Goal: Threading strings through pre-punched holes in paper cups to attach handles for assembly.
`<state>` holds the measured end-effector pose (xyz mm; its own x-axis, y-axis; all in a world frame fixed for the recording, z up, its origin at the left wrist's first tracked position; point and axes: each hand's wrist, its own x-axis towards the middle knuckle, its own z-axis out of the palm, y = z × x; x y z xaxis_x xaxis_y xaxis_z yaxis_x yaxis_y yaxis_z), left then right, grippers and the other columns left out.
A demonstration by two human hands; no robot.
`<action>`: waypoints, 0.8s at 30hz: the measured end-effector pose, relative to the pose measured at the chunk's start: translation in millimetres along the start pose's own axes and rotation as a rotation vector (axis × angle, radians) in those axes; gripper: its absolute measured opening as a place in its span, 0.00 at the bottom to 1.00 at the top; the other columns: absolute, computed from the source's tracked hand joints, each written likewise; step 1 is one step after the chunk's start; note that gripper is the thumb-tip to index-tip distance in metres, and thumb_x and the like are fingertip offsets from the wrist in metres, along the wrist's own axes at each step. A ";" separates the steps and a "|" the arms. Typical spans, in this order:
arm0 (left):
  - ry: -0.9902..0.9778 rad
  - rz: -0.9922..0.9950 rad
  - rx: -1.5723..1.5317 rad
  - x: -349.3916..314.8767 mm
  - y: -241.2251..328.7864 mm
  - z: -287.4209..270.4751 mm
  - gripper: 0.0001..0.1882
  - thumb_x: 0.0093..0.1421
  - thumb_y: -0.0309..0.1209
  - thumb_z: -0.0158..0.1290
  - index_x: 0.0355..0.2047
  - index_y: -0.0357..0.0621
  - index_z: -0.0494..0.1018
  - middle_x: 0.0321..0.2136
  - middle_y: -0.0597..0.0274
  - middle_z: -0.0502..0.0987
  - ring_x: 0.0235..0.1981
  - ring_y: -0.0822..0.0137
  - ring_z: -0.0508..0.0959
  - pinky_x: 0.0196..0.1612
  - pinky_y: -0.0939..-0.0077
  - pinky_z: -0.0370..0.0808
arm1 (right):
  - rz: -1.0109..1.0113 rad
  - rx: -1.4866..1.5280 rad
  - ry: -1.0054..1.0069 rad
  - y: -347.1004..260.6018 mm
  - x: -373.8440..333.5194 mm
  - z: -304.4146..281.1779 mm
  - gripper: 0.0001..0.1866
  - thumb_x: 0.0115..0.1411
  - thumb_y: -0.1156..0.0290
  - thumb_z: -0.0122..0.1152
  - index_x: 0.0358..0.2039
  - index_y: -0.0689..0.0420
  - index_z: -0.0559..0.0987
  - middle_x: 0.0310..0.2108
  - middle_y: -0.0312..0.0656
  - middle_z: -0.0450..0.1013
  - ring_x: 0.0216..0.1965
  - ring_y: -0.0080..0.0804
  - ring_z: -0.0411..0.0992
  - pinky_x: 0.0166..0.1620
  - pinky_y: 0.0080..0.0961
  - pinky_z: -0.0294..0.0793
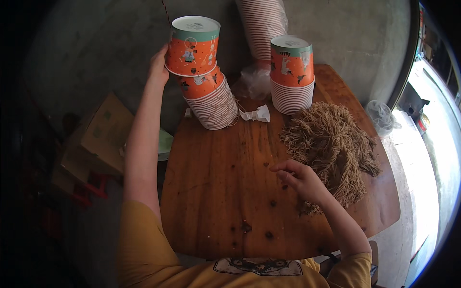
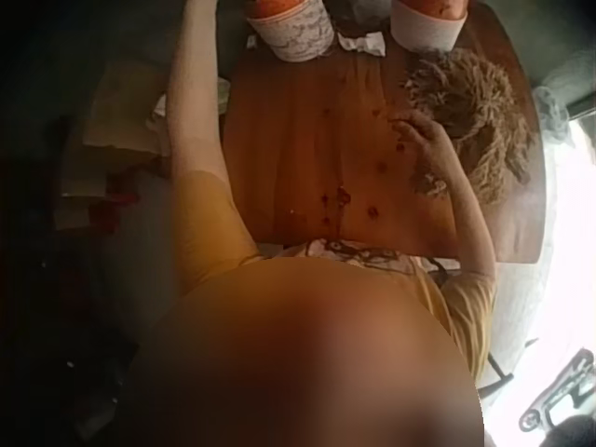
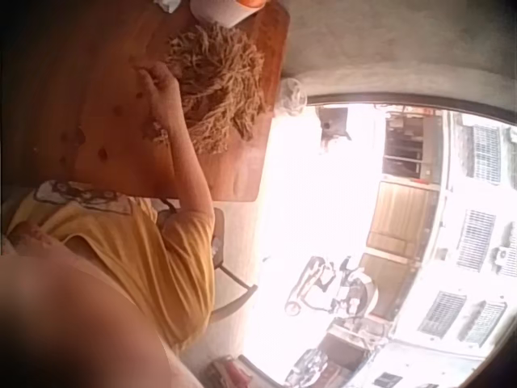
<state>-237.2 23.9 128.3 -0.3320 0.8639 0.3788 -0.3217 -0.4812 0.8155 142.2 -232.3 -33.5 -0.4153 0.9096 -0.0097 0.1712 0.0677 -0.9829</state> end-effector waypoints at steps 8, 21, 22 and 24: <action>0.169 0.666 0.793 -38.3 -25.1 9.9 0.49 0.50 0.59 0.55 0.63 0.46 0.50 0.63 0.41 0.45 0.64 0.49 0.51 0.62 0.53 0.49 | 0.065 0.031 -0.028 -0.2 5.5 2.7 0.10 0.64 0.71 0.52 0.43 0.59 0.76 0.41 0.33 0.73 0.42 0.20 0.70 0.43 0.21 0.74; -0.104 0.476 0.627 -54.9 -58.7 -26.8 0.58 0.47 0.51 0.64 0.65 0.40 0.39 0.62 0.43 0.52 0.63 0.52 0.56 0.63 0.60 0.56 | -0.093 -0.044 0.023 -11.6 38.1 -20.9 0.10 0.64 0.70 0.50 0.43 0.59 0.76 0.35 0.34 0.74 0.39 0.19 0.72 0.41 0.20 0.72; -0.104 0.470 0.620 -58.5 -65.5 -27.2 0.58 0.47 0.51 0.64 0.65 0.40 0.39 0.62 0.43 0.52 0.63 0.52 0.56 0.63 0.60 0.56 | -0.131 -0.037 0.073 -12.6 47.8 -31.3 0.10 0.64 0.70 0.50 0.42 0.59 0.76 0.35 0.34 0.74 0.38 0.19 0.72 0.40 0.20 0.72; -0.058 0.488 0.619 -64.4 -80.3 -32.8 0.57 0.47 0.52 0.63 0.66 0.42 0.39 0.62 0.43 0.51 0.63 0.52 0.55 0.63 0.59 0.56 | -0.201 -0.043 0.211 -18.6 72.8 -53.1 0.10 0.64 0.70 0.50 0.42 0.60 0.75 0.34 0.36 0.74 0.35 0.19 0.72 0.38 0.19 0.72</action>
<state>-219.1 1.9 24.1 -0.2566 0.5906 0.7650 0.4064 -0.6523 0.6399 156.2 -145.6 -6.1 -0.2505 0.9409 0.2278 0.1436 0.2688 -0.9524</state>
